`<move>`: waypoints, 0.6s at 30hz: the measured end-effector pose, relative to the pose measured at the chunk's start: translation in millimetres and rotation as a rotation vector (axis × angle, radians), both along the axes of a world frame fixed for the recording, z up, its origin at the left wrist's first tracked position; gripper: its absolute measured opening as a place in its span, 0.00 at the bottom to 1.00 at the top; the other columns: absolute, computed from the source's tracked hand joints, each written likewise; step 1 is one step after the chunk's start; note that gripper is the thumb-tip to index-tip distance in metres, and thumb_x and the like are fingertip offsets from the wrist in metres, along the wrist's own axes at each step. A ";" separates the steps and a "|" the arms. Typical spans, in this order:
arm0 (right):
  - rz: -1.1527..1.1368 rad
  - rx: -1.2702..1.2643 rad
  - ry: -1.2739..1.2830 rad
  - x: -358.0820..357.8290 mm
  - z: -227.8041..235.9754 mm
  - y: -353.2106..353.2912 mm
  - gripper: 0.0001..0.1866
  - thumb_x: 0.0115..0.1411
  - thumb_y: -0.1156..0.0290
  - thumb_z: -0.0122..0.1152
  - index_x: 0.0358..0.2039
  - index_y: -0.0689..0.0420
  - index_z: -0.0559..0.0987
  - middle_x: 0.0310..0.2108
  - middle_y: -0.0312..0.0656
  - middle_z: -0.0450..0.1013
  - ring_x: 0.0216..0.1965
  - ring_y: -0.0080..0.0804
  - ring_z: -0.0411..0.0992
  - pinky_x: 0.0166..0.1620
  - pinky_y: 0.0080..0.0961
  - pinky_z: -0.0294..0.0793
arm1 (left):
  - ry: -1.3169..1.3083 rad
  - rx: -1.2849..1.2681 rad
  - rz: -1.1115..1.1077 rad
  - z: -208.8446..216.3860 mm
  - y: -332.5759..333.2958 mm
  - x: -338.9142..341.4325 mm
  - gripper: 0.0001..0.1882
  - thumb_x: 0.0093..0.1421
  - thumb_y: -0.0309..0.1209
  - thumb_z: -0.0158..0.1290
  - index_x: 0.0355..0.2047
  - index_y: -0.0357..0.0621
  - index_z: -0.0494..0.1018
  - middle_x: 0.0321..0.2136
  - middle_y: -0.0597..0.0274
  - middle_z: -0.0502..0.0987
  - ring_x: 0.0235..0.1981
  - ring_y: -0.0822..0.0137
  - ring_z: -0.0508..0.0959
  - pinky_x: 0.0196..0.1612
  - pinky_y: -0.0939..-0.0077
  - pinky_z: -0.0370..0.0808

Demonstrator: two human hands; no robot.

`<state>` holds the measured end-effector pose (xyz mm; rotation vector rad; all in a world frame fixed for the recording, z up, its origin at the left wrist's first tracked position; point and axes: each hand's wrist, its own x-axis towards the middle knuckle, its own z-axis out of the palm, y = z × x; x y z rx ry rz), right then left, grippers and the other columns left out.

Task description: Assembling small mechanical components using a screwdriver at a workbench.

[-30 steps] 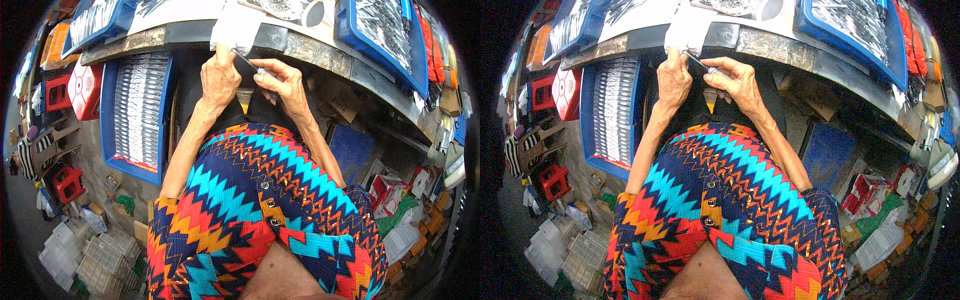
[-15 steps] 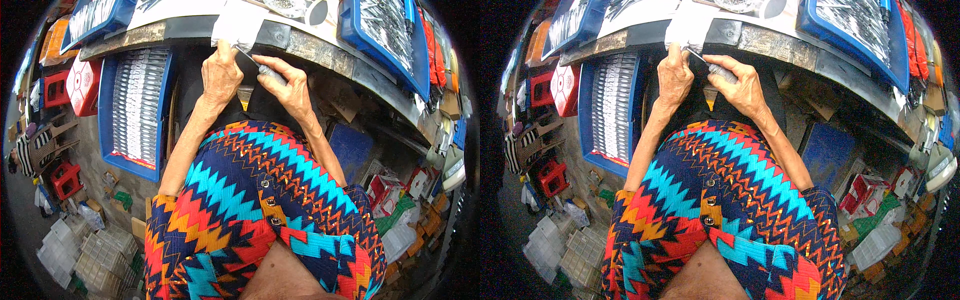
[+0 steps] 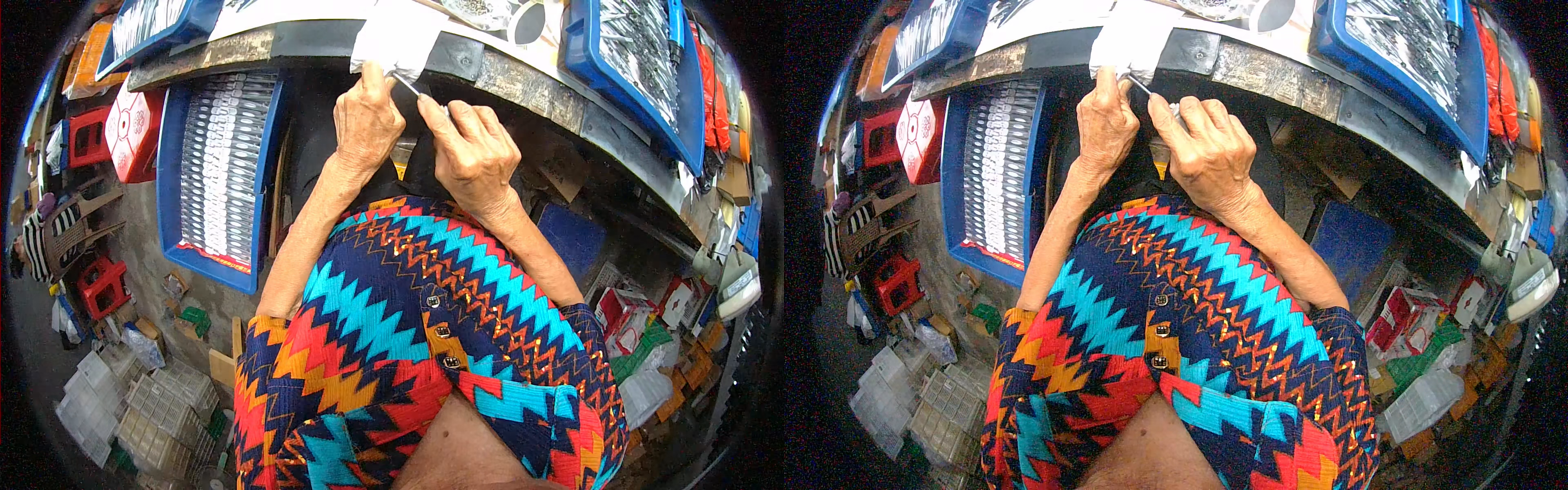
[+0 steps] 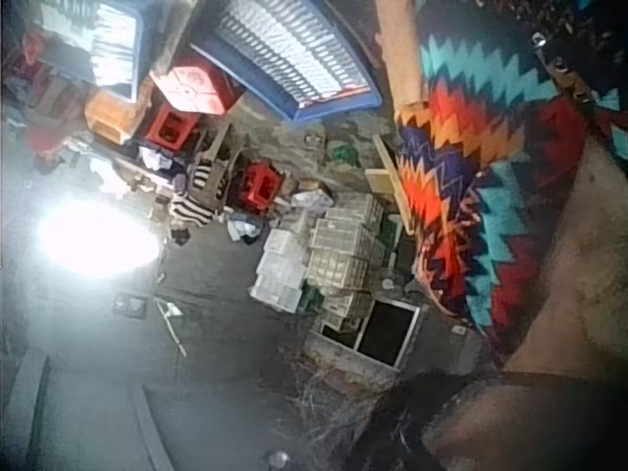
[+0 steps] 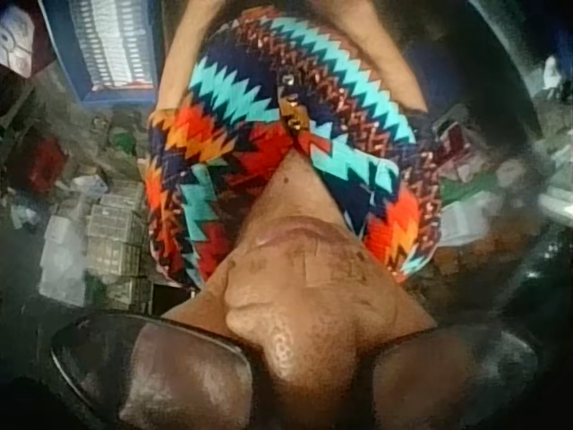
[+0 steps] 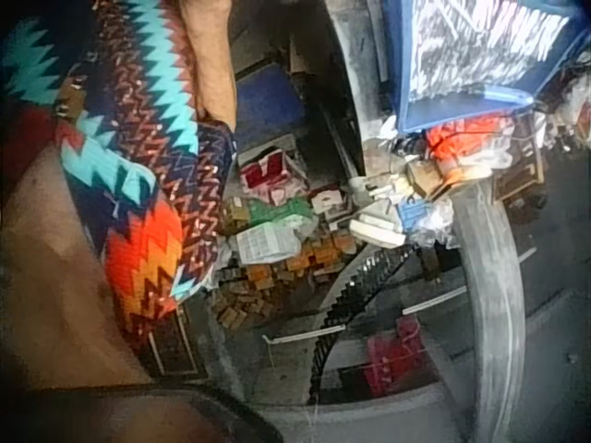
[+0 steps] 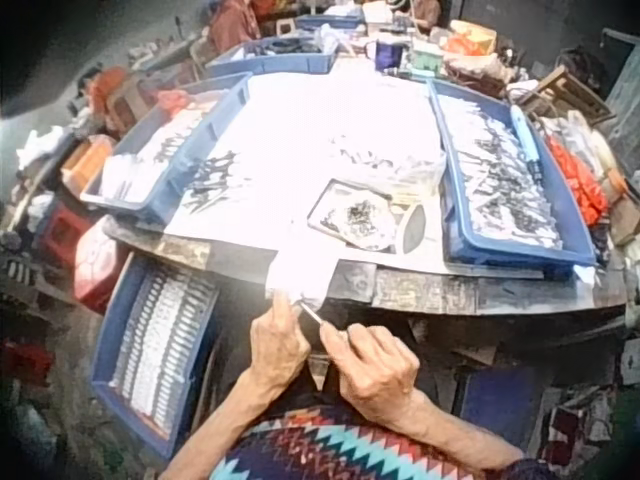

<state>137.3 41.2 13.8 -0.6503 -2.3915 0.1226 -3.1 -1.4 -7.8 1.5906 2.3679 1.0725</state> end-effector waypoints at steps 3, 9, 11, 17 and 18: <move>-0.005 0.076 0.005 0.4 -2.3 2.5 0.19 0.41 0.74 0.55 0.38 0.52 0.74 0.24 0.36 0.66 0.27 0.31 0.67 0.25 0.23 0.66 | -0.005 0.007 -0.015 0.8 1.3 0.1 0.08 0.50 0.21 0.47 0.30 0.34 0.61 0.19 0.41 0.72 0.24 0.45 0.74 0.24 0.58 0.71; 0.120 -0.444 0.214 -1.6 -3.9 4.7 0.17 0.41 0.79 0.58 0.36 0.58 0.74 0.28 0.42 0.72 0.27 0.37 0.69 0.31 0.27 0.70 | -0.014 0.001 -0.018 3.1 1.2 1.0 0.08 0.50 0.21 0.47 0.30 0.34 0.60 0.20 0.41 0.72 0.24 0.44 0.74 0.24 0.58 0.71; 0.116 -0.515 0.238 -1.9 -3.6 4.8 0.16 0.41 0.79 0.58 0.35 0.58 0.74 0.29 0.43 0.72 0.28 0.37 0.70 0.32 0.28 0.70 | -0.003 0.009 -0.020 1.8 0.4 0.4 0.08 0.50 0.21 0.47 0.30 0.34 0.60 0.19 0.41 0.72 0.23 0.44 0.74 0.24 0.59 0.71; 0.081 -1.055 0.295 1.1 10.6 3.9 0.14 0.46 0.76 0.59 0.37 0.62 0.74 0.30 0.42 0.74 0.33 0.24 0.71 0.37 0.18 0.70 | -0.047 0.060 -0.011 1.3 0.7 2.2 0.05 0.53 0.21 0.45 0.29 0.35 0.60 0.16 0.41 0.68 0.22 0.42 0.72 0.21 0.55 0.66; 0.080 -1.055 0.297 1.6 12.5 4.3 0.14 0.46 0.76 0.59 0.37 0.62 0.74 0.30 0.42 0.74 0.33 0.24 0.71 0.37 0.18 0.70 | -0.047 0.060 -0.012 1.5 0.7 2.0 0.05 0.53 0.21 0.45 0.29 0.35 0.60 0.16 0.41 0.68 0.22 0.42 0.72 0.21 0.55 0.66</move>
